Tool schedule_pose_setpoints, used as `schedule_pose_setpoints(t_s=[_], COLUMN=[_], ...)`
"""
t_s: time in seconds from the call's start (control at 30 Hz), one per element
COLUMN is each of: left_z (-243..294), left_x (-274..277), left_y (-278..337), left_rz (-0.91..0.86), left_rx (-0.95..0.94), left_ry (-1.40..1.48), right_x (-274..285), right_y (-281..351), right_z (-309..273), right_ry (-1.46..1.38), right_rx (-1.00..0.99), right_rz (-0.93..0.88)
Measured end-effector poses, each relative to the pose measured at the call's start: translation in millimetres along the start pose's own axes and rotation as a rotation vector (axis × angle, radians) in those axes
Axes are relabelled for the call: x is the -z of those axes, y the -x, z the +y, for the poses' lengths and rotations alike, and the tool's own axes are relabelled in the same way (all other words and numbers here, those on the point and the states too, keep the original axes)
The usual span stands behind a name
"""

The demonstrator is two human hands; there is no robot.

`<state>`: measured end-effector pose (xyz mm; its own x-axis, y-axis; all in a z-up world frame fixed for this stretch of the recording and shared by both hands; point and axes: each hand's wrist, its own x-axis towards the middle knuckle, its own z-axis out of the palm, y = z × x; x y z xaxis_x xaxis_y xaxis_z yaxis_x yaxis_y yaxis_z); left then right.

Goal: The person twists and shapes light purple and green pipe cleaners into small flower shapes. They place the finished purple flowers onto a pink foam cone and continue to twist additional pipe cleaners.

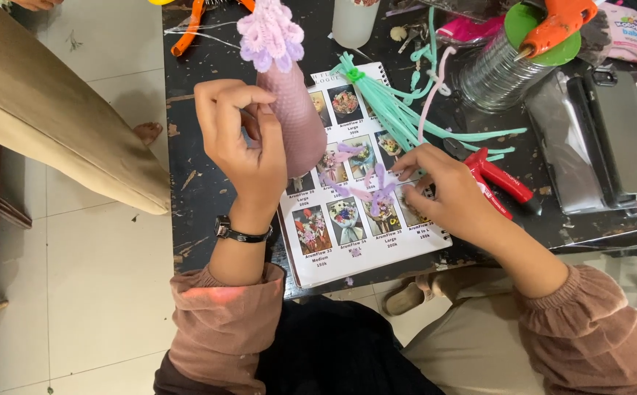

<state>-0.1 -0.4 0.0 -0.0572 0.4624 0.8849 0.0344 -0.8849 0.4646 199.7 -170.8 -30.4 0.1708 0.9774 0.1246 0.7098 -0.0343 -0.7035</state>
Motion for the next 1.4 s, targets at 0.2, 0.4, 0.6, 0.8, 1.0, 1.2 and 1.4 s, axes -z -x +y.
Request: schedule_pose_setpoints(t_s=[0.2,0.4,0.6,0.8,1.0,1.2,1.4], left_z=[-0.5,0.2,0.4,-2.6,-3.1,-2.5,-1.6], left_x=[0.2,0.2,-0.1,-0.9,1.0,2.7,2.8], left_y=[-0.3,-0.6,0.1,0.3,-0.4,-1.2,-1.8], left_rz=[0.007,0.002,-0.010,-0.001,0.007,0.008,0.040], left_rx=[-0.009,-0.017,-0.031,-0.032,-0.005,0.010,0.024], left_ry=[0.002,0.000,0.005,-0.003,-0.008,-0.012,-0.018], right_x=[-6.7,-11.2,-24.4,-40.6,-41.8,-6.2,14.5], right_y=[1.3,0.4,-6.0,-17.8,-26.8,-36.5,-40.6], right_z=[10.9,-12.6,-13.5,-7.0,-9.0,19.3,8.8], right_ry=[0.030,0.037,0.226,0.357,0.306,0.323,0.487], right_rx=[0.022,0.053,0.181,0.146,0.372,0.426,0.200], right_rz=[0.014,0.042,0.102,0.062,0.269,0.529,0.454])
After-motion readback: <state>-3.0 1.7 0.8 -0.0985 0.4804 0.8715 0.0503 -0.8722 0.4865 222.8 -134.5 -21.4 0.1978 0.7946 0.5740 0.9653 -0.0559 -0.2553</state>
